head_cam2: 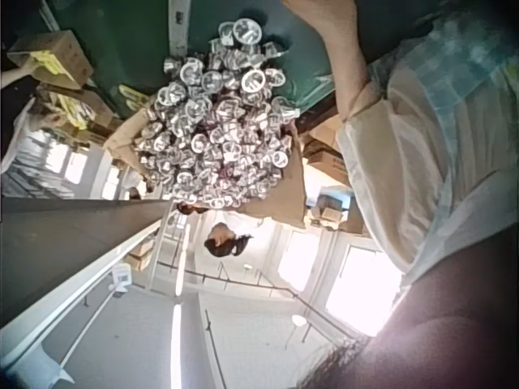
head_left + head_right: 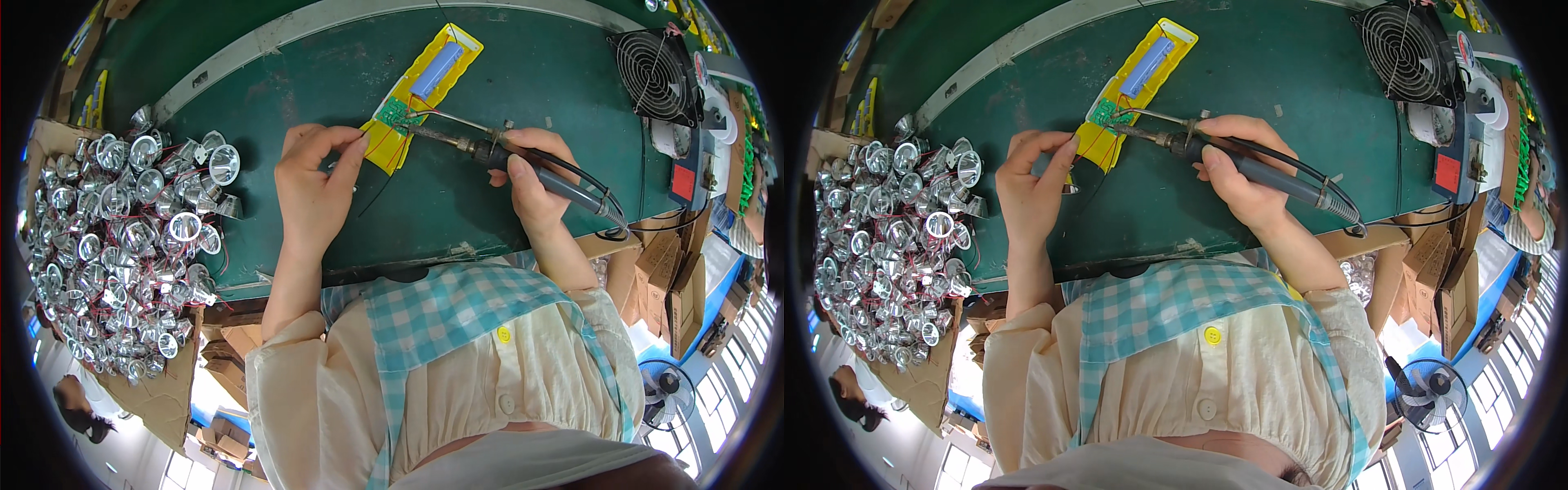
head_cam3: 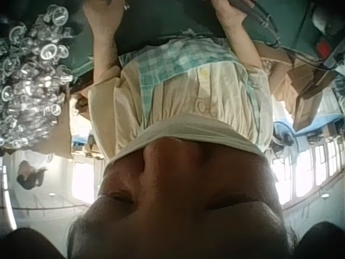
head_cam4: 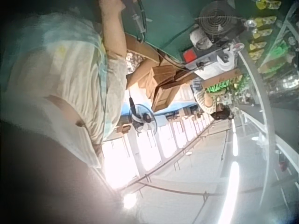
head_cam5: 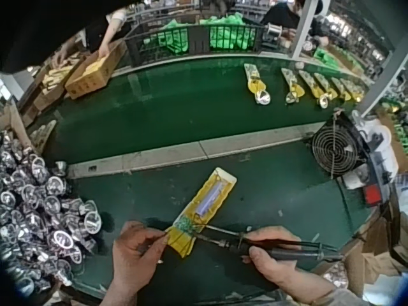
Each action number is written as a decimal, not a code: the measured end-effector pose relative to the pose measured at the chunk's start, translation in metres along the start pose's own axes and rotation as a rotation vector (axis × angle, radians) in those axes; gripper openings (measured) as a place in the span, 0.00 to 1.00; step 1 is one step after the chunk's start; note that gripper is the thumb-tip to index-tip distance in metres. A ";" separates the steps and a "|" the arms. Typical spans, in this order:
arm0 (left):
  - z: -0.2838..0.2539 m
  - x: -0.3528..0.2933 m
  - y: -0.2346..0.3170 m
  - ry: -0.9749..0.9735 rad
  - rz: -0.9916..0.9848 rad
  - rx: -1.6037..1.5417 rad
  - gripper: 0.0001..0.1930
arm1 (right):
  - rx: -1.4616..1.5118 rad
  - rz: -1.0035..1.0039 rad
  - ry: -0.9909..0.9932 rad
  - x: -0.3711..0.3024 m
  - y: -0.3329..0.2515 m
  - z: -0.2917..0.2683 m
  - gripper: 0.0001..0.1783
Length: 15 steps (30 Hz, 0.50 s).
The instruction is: The person solders wires from reflector heads onto flashlight circuit boards using a soldering iron, places the assembled flashlights onto a conveyor belt, and fastens an apron strap.
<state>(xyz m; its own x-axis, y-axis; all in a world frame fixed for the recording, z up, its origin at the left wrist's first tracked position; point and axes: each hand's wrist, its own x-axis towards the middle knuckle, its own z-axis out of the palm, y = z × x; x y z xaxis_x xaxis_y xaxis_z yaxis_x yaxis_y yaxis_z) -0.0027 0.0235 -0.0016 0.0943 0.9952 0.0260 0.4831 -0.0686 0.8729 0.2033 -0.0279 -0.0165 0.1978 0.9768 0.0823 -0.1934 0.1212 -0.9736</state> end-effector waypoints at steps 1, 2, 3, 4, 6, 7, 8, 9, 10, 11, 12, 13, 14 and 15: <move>0.001 0.002 0.000 -0.004 0.000 -0.002 0.03 | -0.014 0.001 0.005 0.000 0.000 0.001 0.10; 0.002 0.004 0.002 -0.005 0.105 0.130 0.03 | -0.028 0.003 0.009 0.000 0.000 0.002 0.11; 0.003 0.006 0.003 -0.006 0.209 0.262 0.02 | -0.031 0.004 0.012 0.000 0.000 0.003 0.11; 0.005 0.008 0.004 -0.009 0.209 0.259 0.02 | -0.036 0.015 0.029 0.001 0.000 0.004 0.11; 0.008 0.012 0.006 0.023 0.342 0.356 0.02 | -0.042 0.027 0.047 0.002 0.000 0.006 0.10; 0.009 0.013 0.005 0.023 0.341 0.354 0.02 | -0.043 0.024 0.053 0.003 0.000 0.006 0.10; 0.010 0.014 0.003 0.016 0.342 0.346 0.02 | -0.044 0.021 0.058 0.003 0.000 0.007 0.11; 0.011 0.014 0.002 0.011 0.344 0.338 0.02 | -0.046 0.022 0.058 0.003 0.000 0.007 0.11; 0.011 0.015 0.002 0.010 0.342 0.337 0.02 | -0.069 0.022 0.053 0.004 0.000 0.008 0.11; 0.011 0.016 0.002 -0.002 0.344 0.344 0.02 | -0.092 0.022 0.048 0.004 -0.001 0.008 0.11; 0.011 0.016 0.001 -0.014 0.344 0.350 0.02 | -0.092 0.024 0.047 0.005 0.000 0.009 0.11; 0.012 0.016 0.001 -0.014 0.342 0.350 0.02 | -0.105 0.025 0.043 0.005 0.000 0.009 0.11; 0.012 0.016 0.001 -0.012 0.337 0.346 0.02 | -0.116 0.027 0.039 0.005 0.000 0.010 0.11; 0.013 0.016 0.001 -0.010 0.332 0.342 0.02 | -0.117 0.028 0.039 0.005 0.000 0.010 0.11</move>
<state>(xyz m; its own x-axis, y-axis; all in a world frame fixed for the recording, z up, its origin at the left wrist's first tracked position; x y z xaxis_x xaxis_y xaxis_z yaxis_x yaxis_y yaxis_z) 0.0101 0.0383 -0.0068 0.2996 0.9151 0.2699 0.6840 -0.4032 0.6079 0.1948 -0.0209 -0.0138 0.2318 0.9715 0.0488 -0.0862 0.0705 -0.9938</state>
